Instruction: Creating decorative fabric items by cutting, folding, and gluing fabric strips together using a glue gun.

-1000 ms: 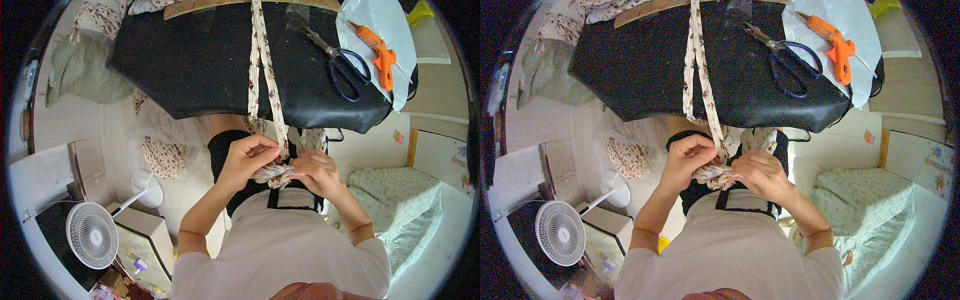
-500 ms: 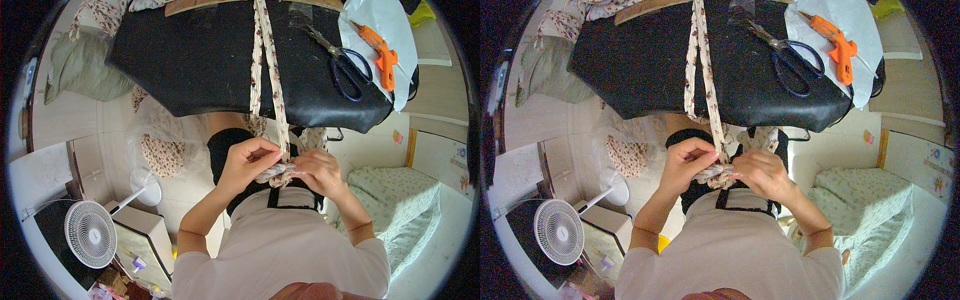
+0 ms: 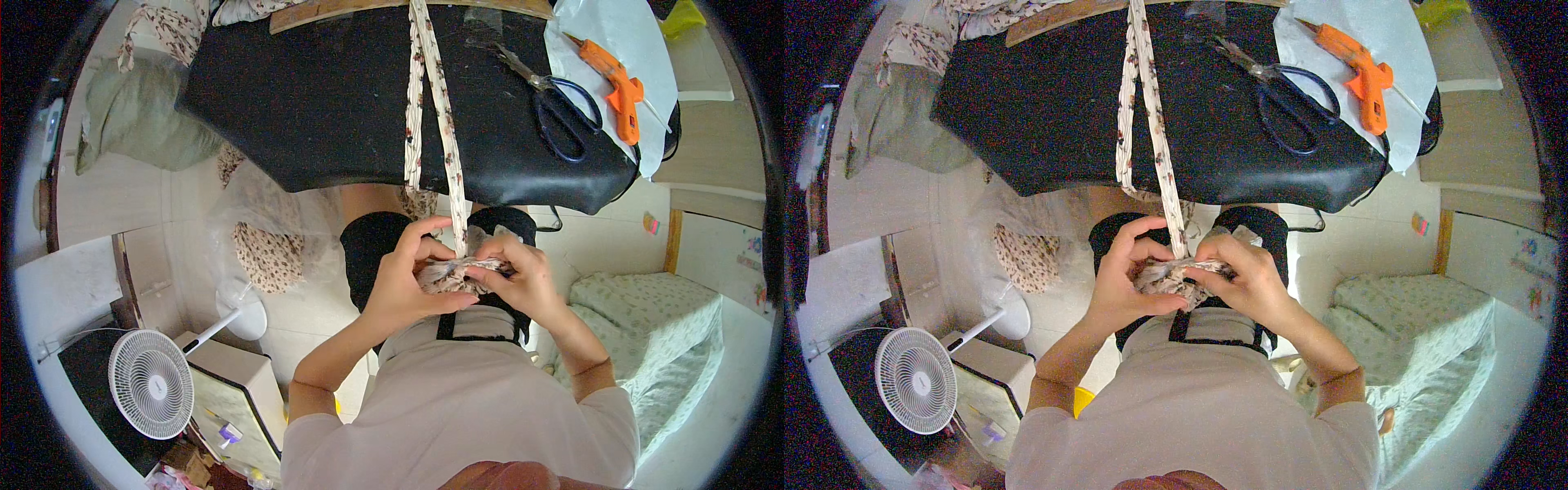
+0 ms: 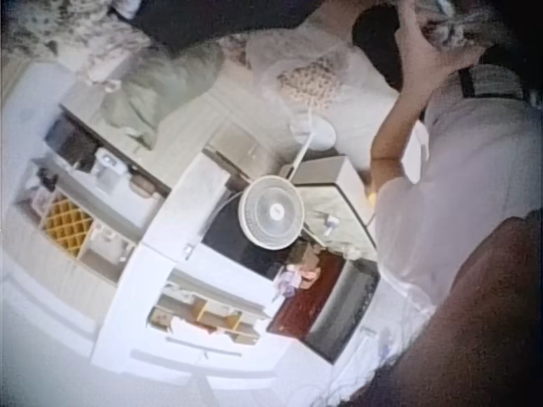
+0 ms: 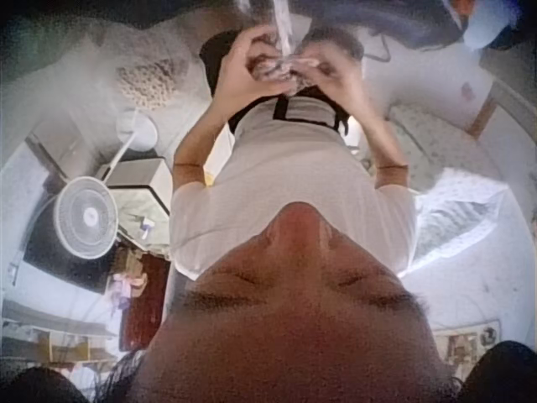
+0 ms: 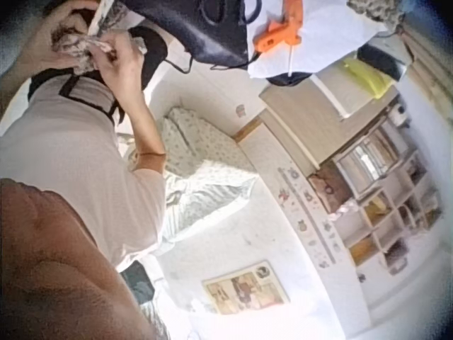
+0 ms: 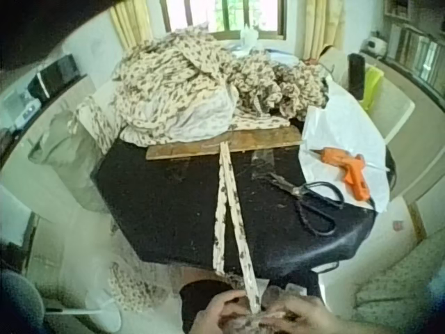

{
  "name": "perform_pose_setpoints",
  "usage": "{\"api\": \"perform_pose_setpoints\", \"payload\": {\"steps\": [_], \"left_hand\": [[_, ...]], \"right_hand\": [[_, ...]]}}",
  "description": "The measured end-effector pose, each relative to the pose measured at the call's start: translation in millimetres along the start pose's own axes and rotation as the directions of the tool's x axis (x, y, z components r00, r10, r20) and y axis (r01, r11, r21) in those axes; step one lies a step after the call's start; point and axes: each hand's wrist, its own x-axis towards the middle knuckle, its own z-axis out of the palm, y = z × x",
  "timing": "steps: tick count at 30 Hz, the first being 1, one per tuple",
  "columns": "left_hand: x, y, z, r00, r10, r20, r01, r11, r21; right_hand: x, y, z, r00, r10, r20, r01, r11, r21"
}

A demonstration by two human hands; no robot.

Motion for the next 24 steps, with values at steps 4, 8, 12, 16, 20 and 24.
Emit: {"api": "perform_pose_setpoints", "payload": {"steps": [4, 8, 12, 16, 20, 24], "left_hand": [[-1, -3, 8, 0.995, -0.086, -0.046, 0.082, 0.993, -0.080], [1, 12, 1, 0.970, -0.235, 0.066, 0.244, 0.926, -0.288], [1, 25, -5, 0.926, -0.339, 0.166, 0.376, 0.790, -0.484], [2, 31, -2, 0.919, -0.338, 0.202, 0.390, 0.709, -0.587], [5, 35, 1, 0.913, -0.348, 0.214, 0.407, 0.724, -0.558], [10, 35, -8, 0.931, -0.297, 0.212, 0.363, 0.819, -0.444]], "right_hand": [[-4, 1, 0, 0.990, 0.135, 0.037, -0.139, 0.979, 0.148], [-11, 13, -8, 0.985, 0.141, 0.096, -0.164, 0.941, 0.296], [-13, 25, -25, 0.950, -0.197, 0.241, 0.101, 0.926, 0.363], [-7, 23, -13, 0.874, -0.475, 0.103, 0.466, 0.879, 0.099], [-7, 36, 5, 0.863, -0.495, -0.105, 0.500, 0.865, 0.036], [17, -5, -17, 0.487, -0.858, 0.164, 0.825, 0.390, -0.410]]}}
